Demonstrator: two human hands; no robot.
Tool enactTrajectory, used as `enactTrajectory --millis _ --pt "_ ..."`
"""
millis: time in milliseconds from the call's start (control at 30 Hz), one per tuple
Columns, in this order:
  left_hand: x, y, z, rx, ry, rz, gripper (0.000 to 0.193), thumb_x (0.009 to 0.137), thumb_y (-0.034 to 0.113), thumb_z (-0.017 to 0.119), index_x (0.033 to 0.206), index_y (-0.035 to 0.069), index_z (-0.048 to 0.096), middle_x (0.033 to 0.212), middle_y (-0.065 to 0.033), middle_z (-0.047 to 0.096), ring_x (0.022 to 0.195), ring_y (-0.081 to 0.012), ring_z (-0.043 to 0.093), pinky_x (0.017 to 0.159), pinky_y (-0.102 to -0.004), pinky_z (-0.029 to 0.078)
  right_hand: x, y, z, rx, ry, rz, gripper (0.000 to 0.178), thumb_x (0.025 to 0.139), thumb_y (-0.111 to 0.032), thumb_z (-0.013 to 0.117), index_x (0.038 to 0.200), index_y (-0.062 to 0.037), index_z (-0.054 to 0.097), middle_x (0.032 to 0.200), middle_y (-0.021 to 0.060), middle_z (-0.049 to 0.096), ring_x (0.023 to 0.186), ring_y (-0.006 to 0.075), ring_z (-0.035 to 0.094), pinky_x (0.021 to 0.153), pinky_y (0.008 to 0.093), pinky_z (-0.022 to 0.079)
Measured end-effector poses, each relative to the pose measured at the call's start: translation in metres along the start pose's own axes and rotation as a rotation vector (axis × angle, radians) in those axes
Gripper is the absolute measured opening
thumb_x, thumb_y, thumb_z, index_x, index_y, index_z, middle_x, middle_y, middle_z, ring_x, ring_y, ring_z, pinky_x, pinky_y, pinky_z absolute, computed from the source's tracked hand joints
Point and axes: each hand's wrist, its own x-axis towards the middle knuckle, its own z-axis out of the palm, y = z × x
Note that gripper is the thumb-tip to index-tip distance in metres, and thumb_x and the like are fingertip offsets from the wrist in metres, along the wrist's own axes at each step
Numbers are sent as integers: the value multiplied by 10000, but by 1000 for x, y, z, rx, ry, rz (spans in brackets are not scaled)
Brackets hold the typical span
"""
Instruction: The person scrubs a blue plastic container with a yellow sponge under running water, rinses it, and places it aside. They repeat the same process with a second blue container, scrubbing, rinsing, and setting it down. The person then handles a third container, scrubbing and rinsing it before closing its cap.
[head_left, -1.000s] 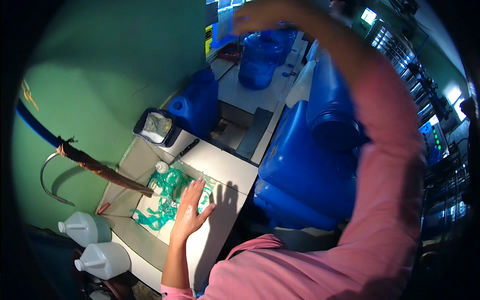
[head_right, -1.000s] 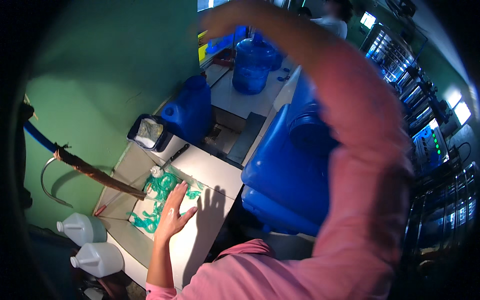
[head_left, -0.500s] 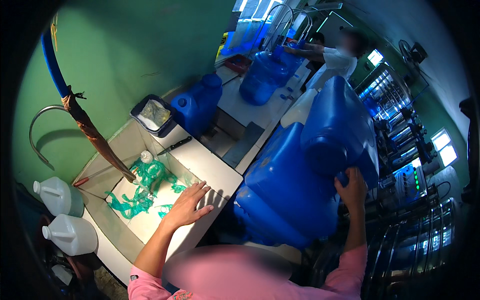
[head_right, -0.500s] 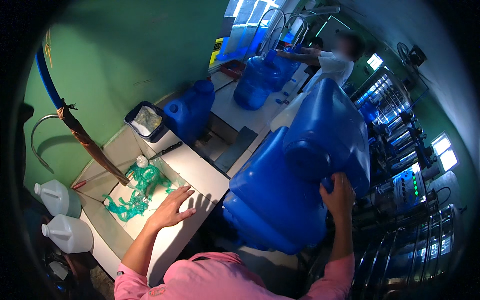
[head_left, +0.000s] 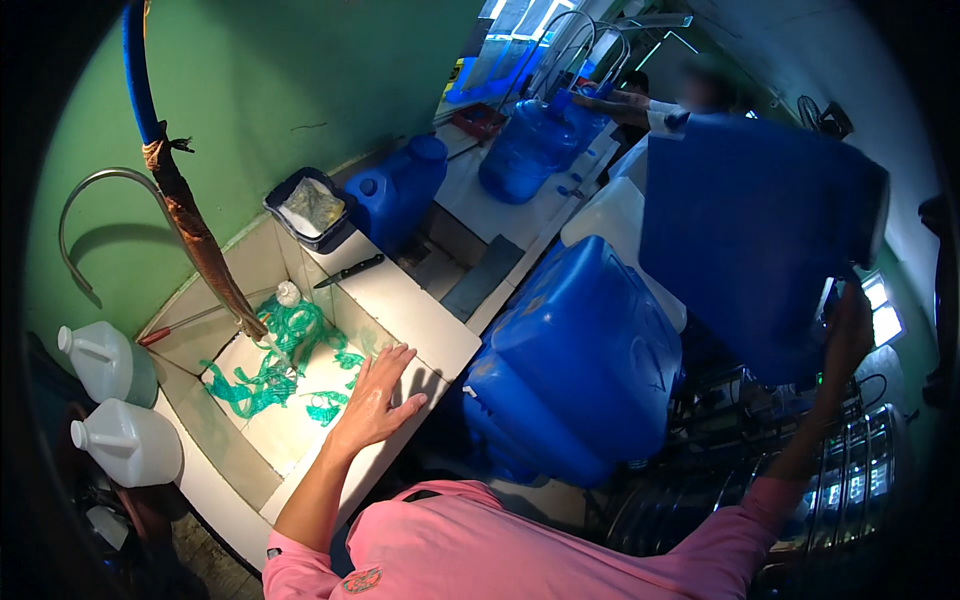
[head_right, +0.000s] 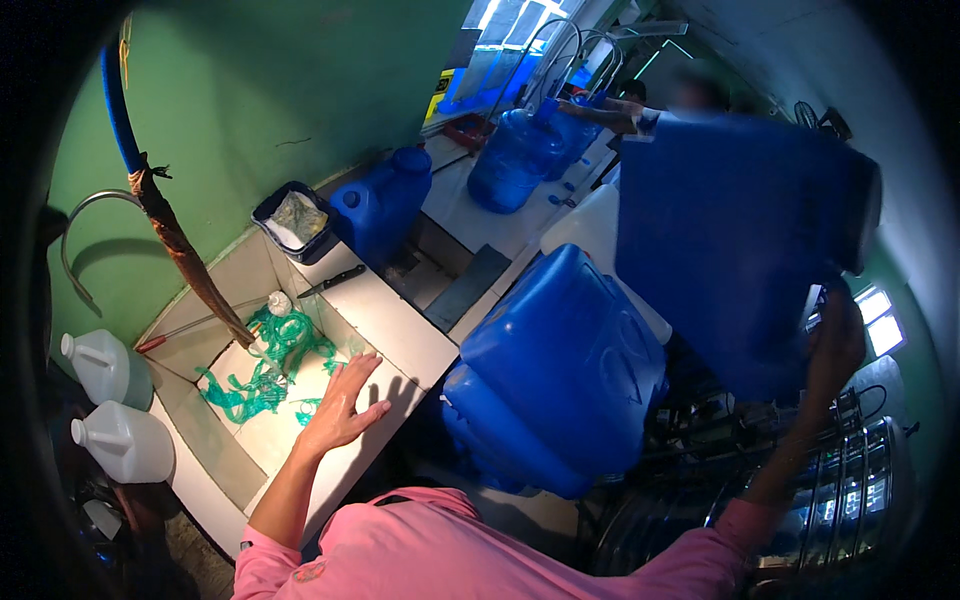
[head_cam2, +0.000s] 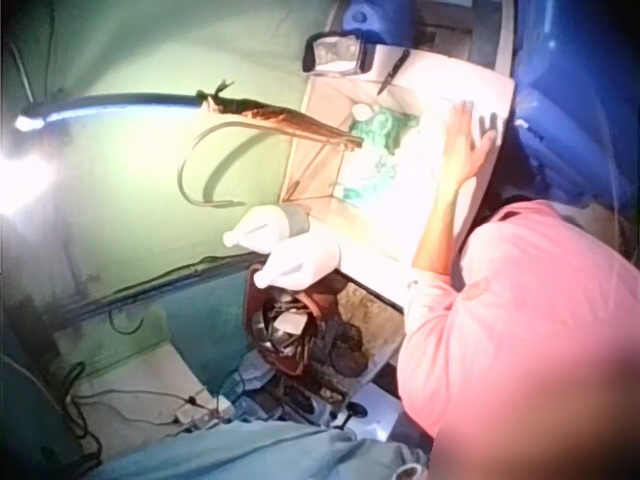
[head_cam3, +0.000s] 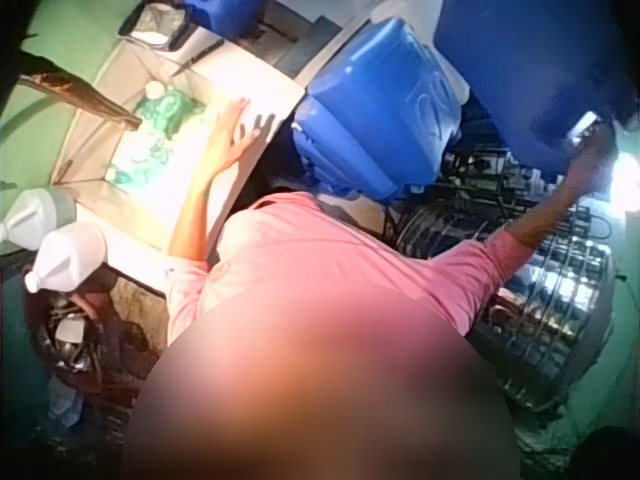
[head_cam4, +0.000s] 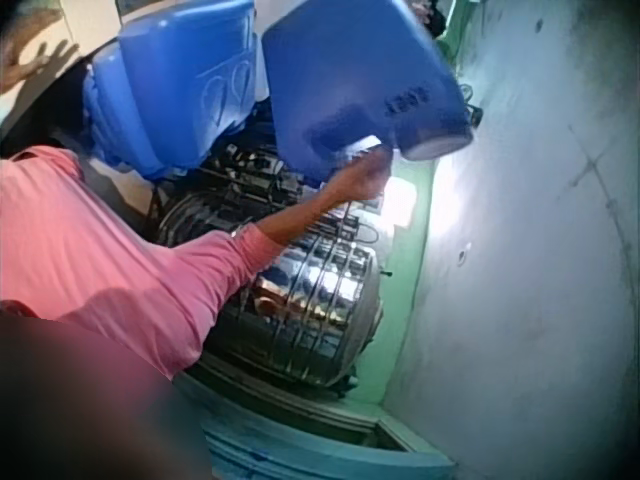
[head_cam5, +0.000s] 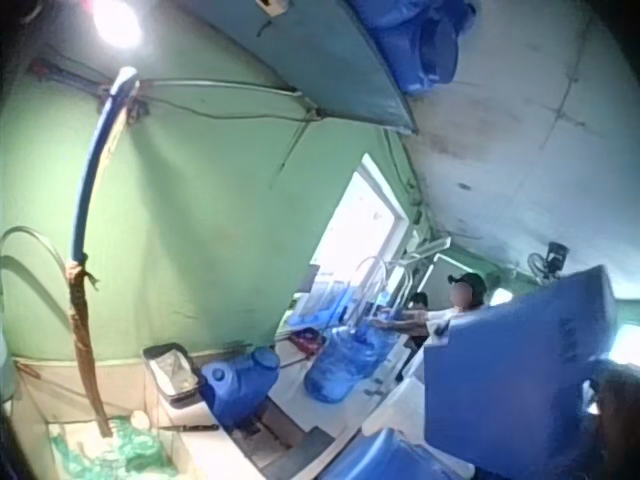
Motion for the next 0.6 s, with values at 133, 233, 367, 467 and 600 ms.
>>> enactTrajectory --millis 133,233,367,467,600 --pt "6 21 -5 -65 223 111 815 890 332 736 1552 55 348 1582 -197 390 1499 -406 303 1220 -559 205 -1 -43 -9 677 46 74 501 979 -436 659 1322 -72 630 1107 90 685 957 104 647 746 227 501" --pt "6 39 -14 -185 389 225 903 867 306 756 1580 34 272 1607 -222 334 1501 -400 304 1224 -522 209 -22 -102 2 905 -112 151 552 984 -401 636 1428 -89 536 1200 111 661 1024 170 666 831 311 560" --pt "-8 53 -25 -292 702 421 982 876 467 707 1592 9 215 1634 -254 233 1526 -389 230 1239 -488 168 -80 -192 39 1617 -499 260 503 1008 -291 594 1461 -110 469 1190 123 615 996 219 650 849 379 570" --pt "-36 45 -24 -285 979 452 1024 908 585 634 1610 31 136 1656 -266 120 1536 -418 170 1243 -515 117 -152 -255 74 1933 -840 348 488 1027 -208 563 1485 -125 418 1182 131 581 975 255 637 863 430 577" --pt "-95 12 -23 -263 1119 292 993 956 667 440 1595 -24 124 1648 -272 137 1534 -398 162 1241 -520 116 -273 -330 115 2011 -1299 383 573 996 -60 579 1502 -152 329 1163 100 519 986 240 617 865 436 562"
